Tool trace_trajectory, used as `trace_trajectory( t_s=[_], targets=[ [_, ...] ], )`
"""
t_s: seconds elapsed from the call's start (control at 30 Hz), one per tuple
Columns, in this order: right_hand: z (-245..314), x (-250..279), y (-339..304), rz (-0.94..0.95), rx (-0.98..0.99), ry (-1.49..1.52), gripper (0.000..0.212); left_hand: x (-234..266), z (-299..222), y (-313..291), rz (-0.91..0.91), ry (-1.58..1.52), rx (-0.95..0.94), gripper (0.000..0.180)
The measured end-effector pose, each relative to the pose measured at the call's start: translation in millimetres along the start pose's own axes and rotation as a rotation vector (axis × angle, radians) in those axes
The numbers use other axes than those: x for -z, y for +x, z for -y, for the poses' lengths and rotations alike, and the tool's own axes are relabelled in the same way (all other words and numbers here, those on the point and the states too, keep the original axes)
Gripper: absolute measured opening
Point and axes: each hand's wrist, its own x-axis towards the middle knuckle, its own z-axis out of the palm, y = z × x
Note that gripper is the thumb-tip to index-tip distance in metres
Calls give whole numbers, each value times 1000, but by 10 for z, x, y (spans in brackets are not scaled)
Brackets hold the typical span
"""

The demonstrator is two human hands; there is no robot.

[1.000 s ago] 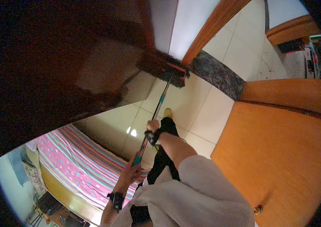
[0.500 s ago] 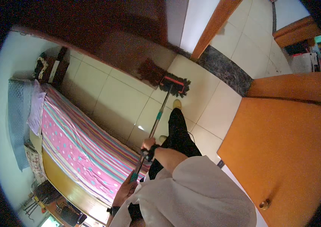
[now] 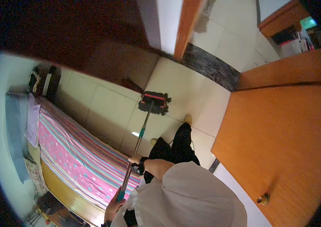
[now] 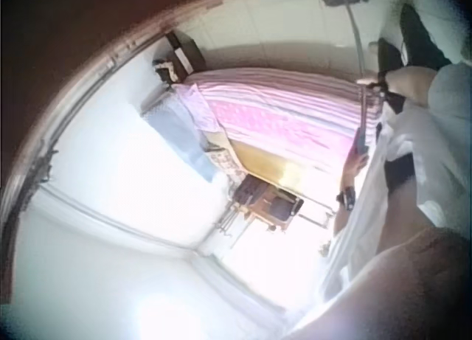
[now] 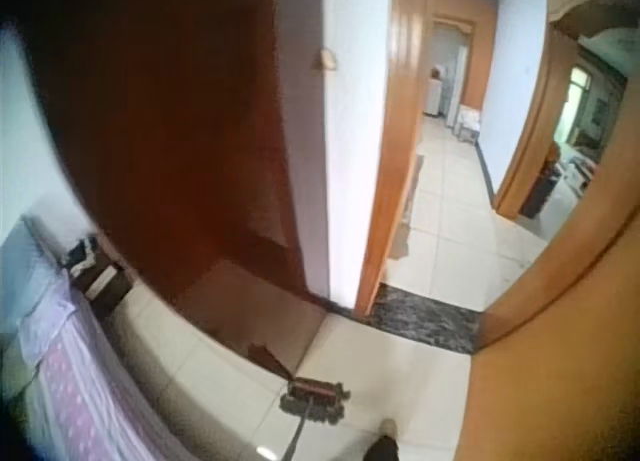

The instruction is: Mop the floor of a bedroom using a spray mop after picking up initial debris with a broom and dustpan.

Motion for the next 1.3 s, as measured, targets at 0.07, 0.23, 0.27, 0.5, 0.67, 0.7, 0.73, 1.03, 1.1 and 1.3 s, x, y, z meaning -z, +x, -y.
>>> trace_trajectory(
  t_s=[0.07,0.23,0.27,0.5,0.67,0.7,0.73,1.03,1.1,1.3],
  targets=[
    [-165,599,-77,-25,-86,428,26,-318,-257,362,93,-21,1,77],
    [225,2062,-530,-243,59,818,22,-1279,-945,897,191,-16,23,78],
    [138,2460,-582,-362,-43,628,23,-1561,-1111,1073,243,66,7,78],
    [-163,3681,-1407,-572,84,841,36,-2730,-1656,1587,282,383,75,75],
    [-1613,4533,-2109,-844,162,426,27,-3890,-1705,2105,470,709,170,73],
    [-1195,4357,-2003,-773,75,848,27,-3730,-1683,2073,359,718,157,72],
    [-760,4221,-2009,-673,-56,1241,26,-3496,-1662,2026,281,685,143,72],
    [-1299,3737,-1563,-726,78,1397,20,-3204,-1386,1918,295,569,72,69],
    [-454,3106,-1464,-552,-67,1007,22,-2591,-1267,1396,89,459,27,69],
    [425,2564,-1703,-347,-22,931,18,-2069,-735,681,-44,71,30,70]
  ],
)
